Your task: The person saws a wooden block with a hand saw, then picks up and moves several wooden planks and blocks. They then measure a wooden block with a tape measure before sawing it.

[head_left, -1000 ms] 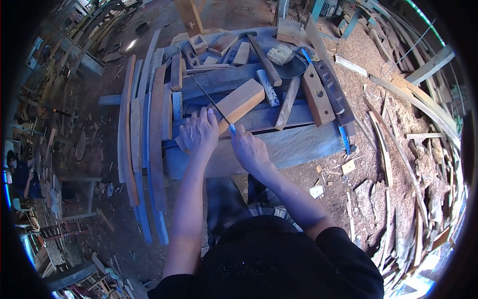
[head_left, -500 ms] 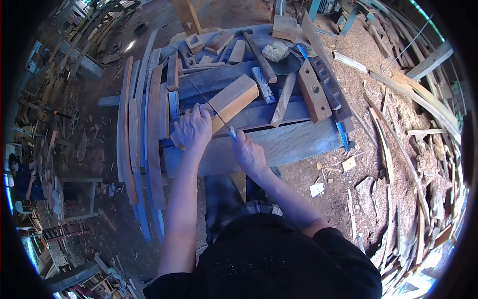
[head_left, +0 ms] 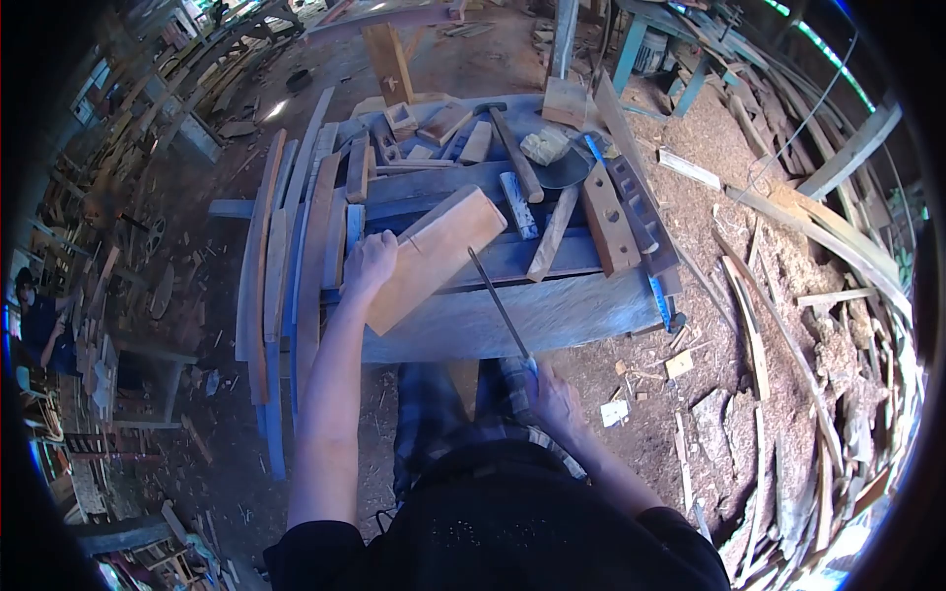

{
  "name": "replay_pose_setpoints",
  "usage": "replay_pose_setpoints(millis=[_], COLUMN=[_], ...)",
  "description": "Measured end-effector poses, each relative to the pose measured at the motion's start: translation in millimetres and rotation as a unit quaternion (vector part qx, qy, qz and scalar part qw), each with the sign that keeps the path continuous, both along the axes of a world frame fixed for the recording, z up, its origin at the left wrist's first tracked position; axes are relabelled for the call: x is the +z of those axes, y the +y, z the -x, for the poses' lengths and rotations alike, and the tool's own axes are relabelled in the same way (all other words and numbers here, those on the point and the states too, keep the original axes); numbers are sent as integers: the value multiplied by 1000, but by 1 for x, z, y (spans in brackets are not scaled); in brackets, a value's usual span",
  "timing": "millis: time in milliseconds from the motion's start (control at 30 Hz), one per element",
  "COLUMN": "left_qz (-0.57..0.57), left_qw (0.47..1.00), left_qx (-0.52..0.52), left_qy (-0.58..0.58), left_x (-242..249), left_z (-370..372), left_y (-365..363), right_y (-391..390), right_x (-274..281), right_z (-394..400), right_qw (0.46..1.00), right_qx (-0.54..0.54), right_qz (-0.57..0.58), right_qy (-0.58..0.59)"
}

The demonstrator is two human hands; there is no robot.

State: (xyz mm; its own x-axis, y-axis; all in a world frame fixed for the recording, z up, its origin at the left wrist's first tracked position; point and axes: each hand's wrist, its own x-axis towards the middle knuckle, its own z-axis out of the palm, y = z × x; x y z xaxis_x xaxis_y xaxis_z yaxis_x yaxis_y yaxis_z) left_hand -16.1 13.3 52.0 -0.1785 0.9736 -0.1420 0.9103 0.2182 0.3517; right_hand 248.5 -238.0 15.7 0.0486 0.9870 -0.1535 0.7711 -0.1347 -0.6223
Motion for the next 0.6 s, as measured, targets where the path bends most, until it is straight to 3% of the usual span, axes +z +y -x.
replay_pose_setpoints(millis=[67, 300, 367, 500, 600], left_qz=[-74, -153, -164, -164, -134], left_qw=[995, 984, 983, 983, 990], left_qx=[-57, -93, -78, -78, -14], left_qy=[-26, -5, -10, 10, 32], left_x=[-2, -24, -22, -33, -44], left_z=[3, 8, 4, 5, -10], left_y=[0, 20, 17, 13, -1], right_y=[26, 114, 129, 139, 138], right_x=[7, 0, 3, -5, 1], right_z=[16, 74, 85, 93, 93], right_qw=[999, 990, 993, 988, 991], right_qx=[23, 42, 54, 62, 75], right_qz=[-27, -137, -96, -123, -67], right_qy=[3, 8, -47, -67, -86])
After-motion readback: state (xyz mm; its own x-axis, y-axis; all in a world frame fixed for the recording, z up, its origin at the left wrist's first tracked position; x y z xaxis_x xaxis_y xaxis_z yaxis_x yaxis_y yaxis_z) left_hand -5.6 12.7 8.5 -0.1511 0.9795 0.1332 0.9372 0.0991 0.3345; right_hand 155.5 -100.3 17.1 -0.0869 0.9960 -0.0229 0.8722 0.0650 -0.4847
